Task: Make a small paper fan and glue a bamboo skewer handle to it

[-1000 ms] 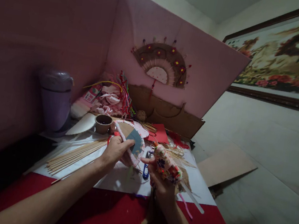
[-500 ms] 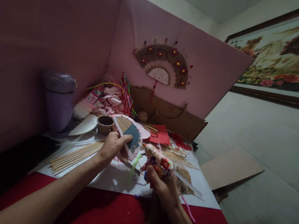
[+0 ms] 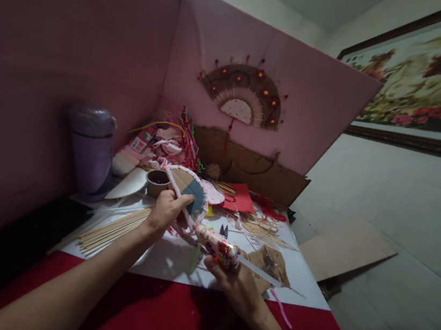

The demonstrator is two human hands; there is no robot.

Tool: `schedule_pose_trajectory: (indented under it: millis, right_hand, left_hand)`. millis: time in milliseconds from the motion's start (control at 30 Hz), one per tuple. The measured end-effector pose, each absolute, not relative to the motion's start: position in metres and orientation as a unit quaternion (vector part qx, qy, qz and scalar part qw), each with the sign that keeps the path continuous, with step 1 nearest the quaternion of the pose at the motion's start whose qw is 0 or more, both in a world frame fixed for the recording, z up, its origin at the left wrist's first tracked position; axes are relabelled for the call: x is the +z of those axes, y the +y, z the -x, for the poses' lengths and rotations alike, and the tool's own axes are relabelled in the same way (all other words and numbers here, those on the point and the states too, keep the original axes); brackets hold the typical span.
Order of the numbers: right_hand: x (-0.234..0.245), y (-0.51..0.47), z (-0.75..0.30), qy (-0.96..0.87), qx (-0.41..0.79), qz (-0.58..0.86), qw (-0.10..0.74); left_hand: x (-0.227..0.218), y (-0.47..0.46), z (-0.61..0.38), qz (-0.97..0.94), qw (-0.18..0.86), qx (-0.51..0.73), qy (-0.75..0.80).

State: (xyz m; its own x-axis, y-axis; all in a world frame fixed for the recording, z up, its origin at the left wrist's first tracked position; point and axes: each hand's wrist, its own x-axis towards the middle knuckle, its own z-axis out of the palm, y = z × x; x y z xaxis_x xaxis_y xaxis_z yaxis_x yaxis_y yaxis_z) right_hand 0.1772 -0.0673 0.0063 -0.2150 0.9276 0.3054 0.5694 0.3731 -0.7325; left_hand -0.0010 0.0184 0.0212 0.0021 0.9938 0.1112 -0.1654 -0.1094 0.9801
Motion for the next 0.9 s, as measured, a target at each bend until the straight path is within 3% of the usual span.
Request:
schedule_pose_trajectory:
  millis: [900]
  right_hand:
    - [0.0122, -0.068, -0.1765, -0.72, 0.283, 0.502, 0.386]
  left_hand:
    - [0.0228, 0.0174, 0.0021, -0.5, 0.508, 0.553, 0.431]
